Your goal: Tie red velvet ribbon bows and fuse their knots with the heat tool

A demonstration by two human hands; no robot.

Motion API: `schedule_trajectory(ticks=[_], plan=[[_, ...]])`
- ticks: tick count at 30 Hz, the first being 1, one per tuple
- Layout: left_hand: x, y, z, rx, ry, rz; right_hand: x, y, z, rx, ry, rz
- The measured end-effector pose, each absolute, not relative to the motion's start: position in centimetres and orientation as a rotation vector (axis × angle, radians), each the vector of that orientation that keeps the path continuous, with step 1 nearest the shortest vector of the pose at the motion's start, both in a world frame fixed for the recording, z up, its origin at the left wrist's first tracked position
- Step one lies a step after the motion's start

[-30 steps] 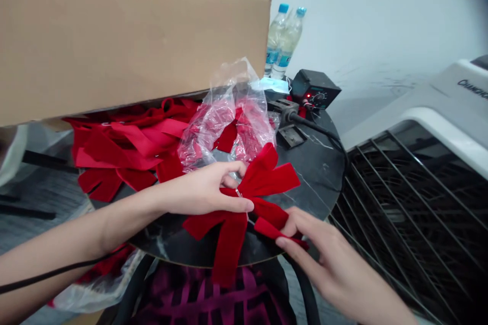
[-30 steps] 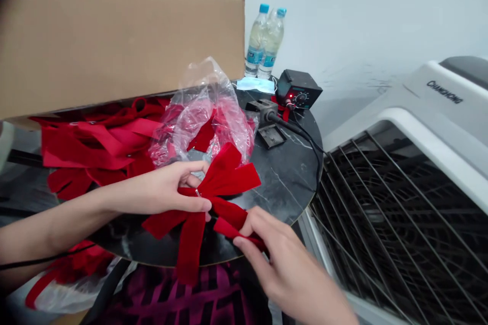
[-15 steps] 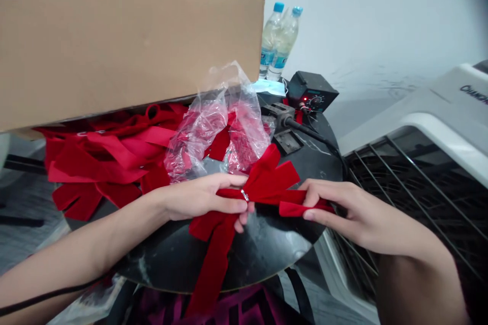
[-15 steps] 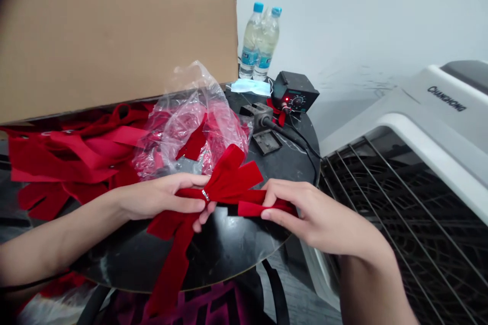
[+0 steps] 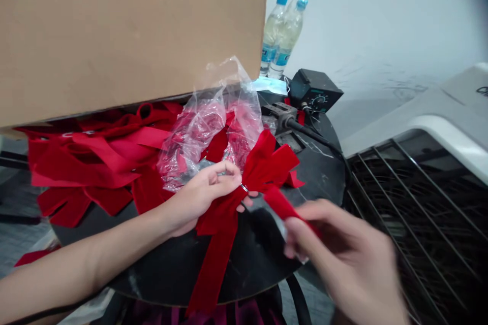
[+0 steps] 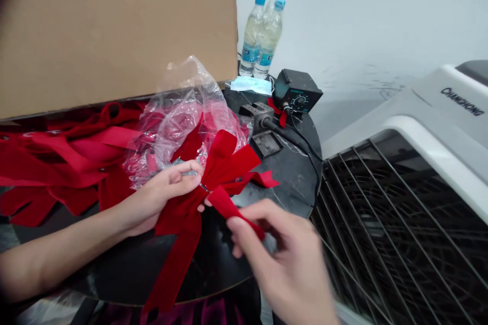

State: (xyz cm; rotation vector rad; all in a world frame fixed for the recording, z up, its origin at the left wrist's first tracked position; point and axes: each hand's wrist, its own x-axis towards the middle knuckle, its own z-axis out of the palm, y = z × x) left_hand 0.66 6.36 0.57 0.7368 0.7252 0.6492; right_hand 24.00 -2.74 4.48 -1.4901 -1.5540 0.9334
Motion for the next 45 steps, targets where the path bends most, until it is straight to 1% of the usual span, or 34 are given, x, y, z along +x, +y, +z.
schedule_trajectory(ticks=[3, 5, 11, 15, 21, 27, 33, 40, 45], plan=[[0.8, 6.0, 0.3, 0.941, 0.769, 0.734, 19.5, -1.4, 1.8, -1.393, -1.271, 1.222], [0.9, 5.8, 0.2, 1.041, 0.821, 0.791, 18.2, -0.3, 1.0, -1.362, -1.160, 1.326], [0.6, 5.5, 0.2, 1.165, 0.833, 0.800, 18.4, 0.2, 0.8, -1.362, -1.059, 1.420], [0.5, 5.3, 0.3, 1.239, 0.838, 0.839, 18.3, -0.1, 0.8, -1.391, -1.073, 1.395], [0.7, 5.1, 0.1, 1.241, 0.940, 0.935, 17.9, -0.1, 0.7, -1.455, -1.150, 1.244], [0.7, 5.0, 0.1, 1.315, 0.959, 1.025, 17.1, -0.7, 0.0, -1.445, -0.999, 1.200], [0.6, 5.1, 0.0, 1.299, 0.995, 1.028, 16.5, -0.7, -0.5, -1.457, -1.009, 1.101], [0.4, 5.0, 0.0, 1.333, 1.021, 0.981, 16.1, -0.6, -0.8, -1.497, -1.030, 1.078], [0.5, 5.2, -0.1, 1.341, 1.024, 0.985, 15.8, -0.5, -1.3, -1.443, -1.052, 1.023]])
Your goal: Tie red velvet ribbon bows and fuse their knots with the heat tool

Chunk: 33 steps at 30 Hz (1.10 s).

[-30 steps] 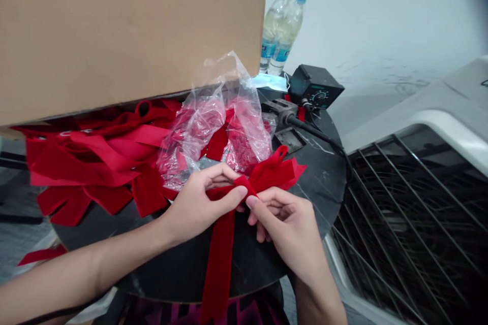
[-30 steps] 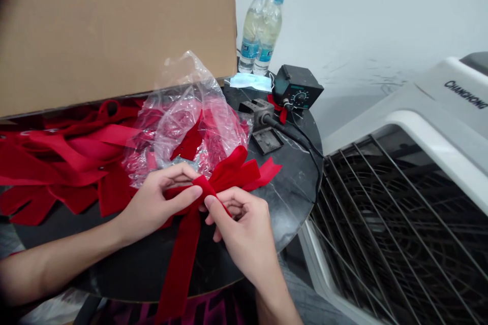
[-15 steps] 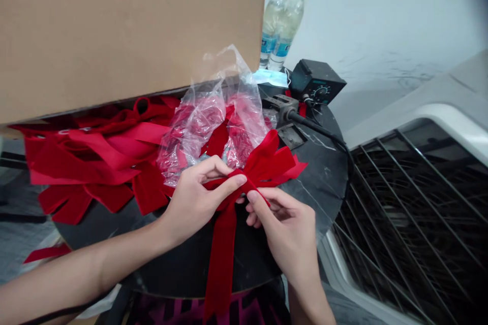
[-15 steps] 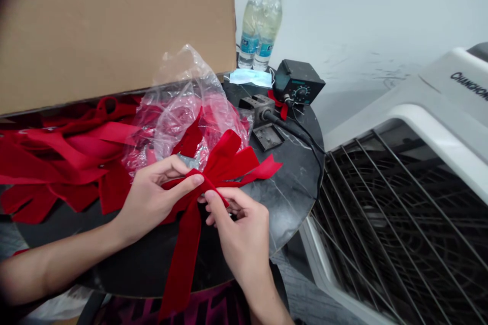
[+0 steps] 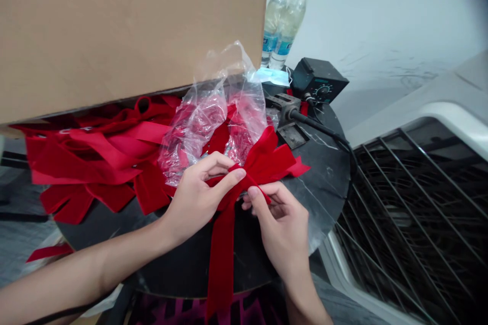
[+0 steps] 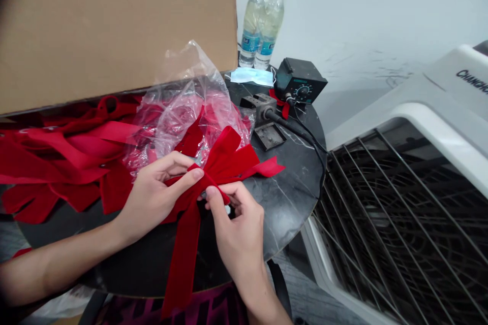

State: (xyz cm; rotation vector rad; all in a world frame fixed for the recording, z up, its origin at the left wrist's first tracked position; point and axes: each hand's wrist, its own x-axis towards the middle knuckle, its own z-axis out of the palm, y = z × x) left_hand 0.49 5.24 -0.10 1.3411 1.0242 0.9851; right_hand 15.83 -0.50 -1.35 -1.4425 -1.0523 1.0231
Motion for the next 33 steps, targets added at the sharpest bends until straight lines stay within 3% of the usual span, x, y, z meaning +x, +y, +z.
schedule_trajectory(ticks=[33], plan=[[0.3, 5.9, 0.4, 1.140, 1.037, 1.034, 15.1, -0.8, -1.4, -1.373, -0.911, 0.859]])
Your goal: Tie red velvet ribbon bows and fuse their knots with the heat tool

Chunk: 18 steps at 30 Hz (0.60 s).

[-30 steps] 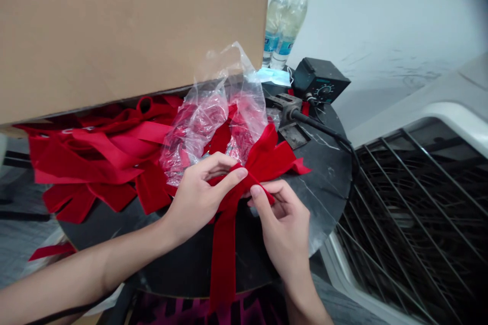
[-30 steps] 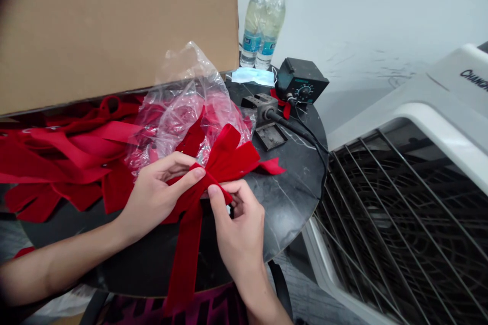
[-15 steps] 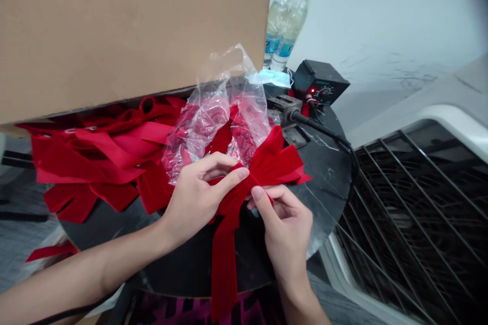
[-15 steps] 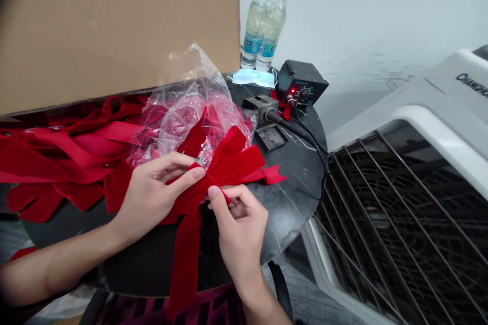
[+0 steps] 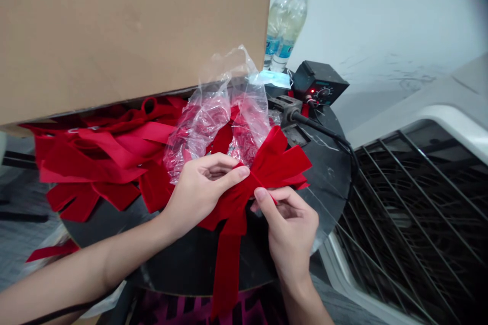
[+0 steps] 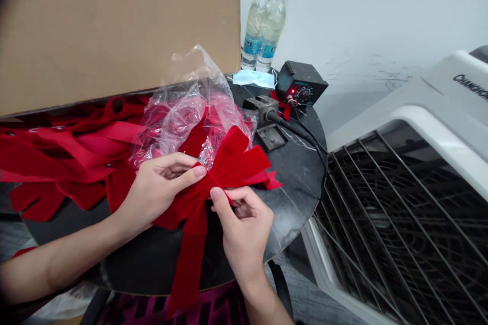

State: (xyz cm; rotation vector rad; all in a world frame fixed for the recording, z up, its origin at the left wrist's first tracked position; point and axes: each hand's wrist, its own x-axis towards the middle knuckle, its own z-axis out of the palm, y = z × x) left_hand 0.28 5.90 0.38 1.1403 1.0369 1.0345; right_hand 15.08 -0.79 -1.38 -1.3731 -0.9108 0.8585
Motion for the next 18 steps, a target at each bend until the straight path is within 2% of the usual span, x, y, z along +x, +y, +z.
schedule_trajectory(ticks=[9, 18], plan=[[-0.3, 6.6, 0.6, 0.710, 0.940, 0.781, 16.0, -0.6, -1.3, -1.364, -1.004, 0.893], [-0.9, 7.0, 0.5, 0.645, 0.650, 0.617, 17.8, -0.1, -0.7, -1.272, -1.161, 0.970]])
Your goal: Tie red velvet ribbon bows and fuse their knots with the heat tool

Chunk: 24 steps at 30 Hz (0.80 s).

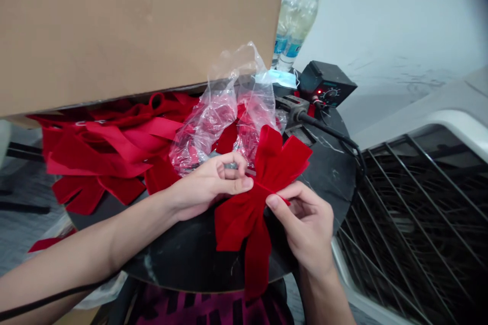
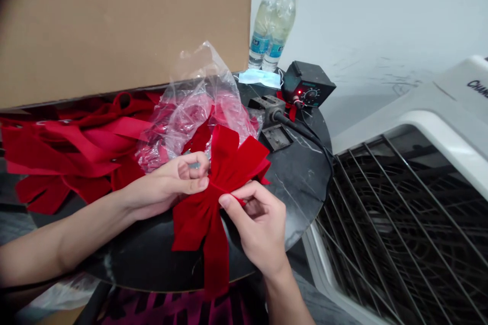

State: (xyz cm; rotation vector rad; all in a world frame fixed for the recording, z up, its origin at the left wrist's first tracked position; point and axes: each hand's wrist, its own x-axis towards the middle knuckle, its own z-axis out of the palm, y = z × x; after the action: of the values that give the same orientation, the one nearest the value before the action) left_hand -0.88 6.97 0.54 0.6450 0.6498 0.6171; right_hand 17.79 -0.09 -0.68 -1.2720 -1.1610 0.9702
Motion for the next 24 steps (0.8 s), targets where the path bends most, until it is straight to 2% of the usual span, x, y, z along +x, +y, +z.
schedule_trajectory(ticks=[9, 17, 24], plan=[[-0.7, 7.0, -0.1, 0.677, 0.784, 0.596, 19.0, 0.3, -0.2, -1.230, -1.301, 0.984], [-0.6, 6.6, 0.4, 0.974, 0.867, 0.603, 20.0, 0.6, -0.9, -1.252, -1.468, 0.920], [-0.4, 6.6, 0.3, 0.969, 0.866, 0.717, 19.4, 0.4, -0.7, -1.276, -1.535, 0.755]])
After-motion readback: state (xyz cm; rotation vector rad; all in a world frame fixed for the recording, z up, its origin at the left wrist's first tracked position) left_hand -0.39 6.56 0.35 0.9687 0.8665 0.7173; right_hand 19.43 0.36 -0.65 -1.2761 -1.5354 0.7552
